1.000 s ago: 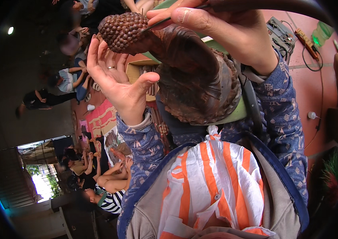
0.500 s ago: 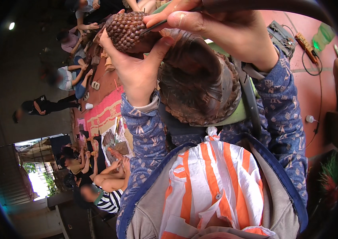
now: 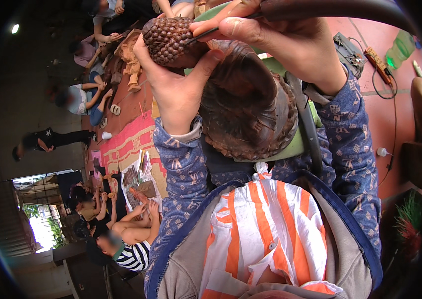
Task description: The person carves a small wooden object, likely a Buddha head, using a chisel and mallet. They hold the object in their left hand and carefully chip away at the surface with the chisel in their right hand, occasionally tapping it with a mallet.
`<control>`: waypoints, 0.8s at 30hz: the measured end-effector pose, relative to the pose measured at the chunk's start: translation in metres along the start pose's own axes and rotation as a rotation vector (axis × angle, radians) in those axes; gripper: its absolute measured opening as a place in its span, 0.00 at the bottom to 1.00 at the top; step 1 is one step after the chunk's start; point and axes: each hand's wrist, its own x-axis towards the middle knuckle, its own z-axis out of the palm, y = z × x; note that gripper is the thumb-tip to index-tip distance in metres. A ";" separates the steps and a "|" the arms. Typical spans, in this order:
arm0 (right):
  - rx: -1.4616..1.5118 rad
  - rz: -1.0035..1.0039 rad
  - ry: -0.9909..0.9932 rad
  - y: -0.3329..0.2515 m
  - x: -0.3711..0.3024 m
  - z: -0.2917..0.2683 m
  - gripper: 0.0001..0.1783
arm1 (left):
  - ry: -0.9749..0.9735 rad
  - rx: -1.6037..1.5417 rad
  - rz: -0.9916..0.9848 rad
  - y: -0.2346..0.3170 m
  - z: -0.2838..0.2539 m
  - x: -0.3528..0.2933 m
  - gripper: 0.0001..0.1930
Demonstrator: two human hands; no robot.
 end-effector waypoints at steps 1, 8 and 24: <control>-0.006 0.034 0.017 -0.003 -0.001 0.002 0.06 | -0.007 -0.007 0.012 0.000 0.000 0.000 0.40; -0.568 -0.375 -0.107 -0.007 0.010 -0.006 0.09 | -0.012 0.023 0.003 0.002 0.000 0.001 0.40; -0.369 -0.177 -0.026 -0.010 -0.003 0.000 0.11 | -0.002 -0.011 0.013 0.005 0.005 0.002 0.41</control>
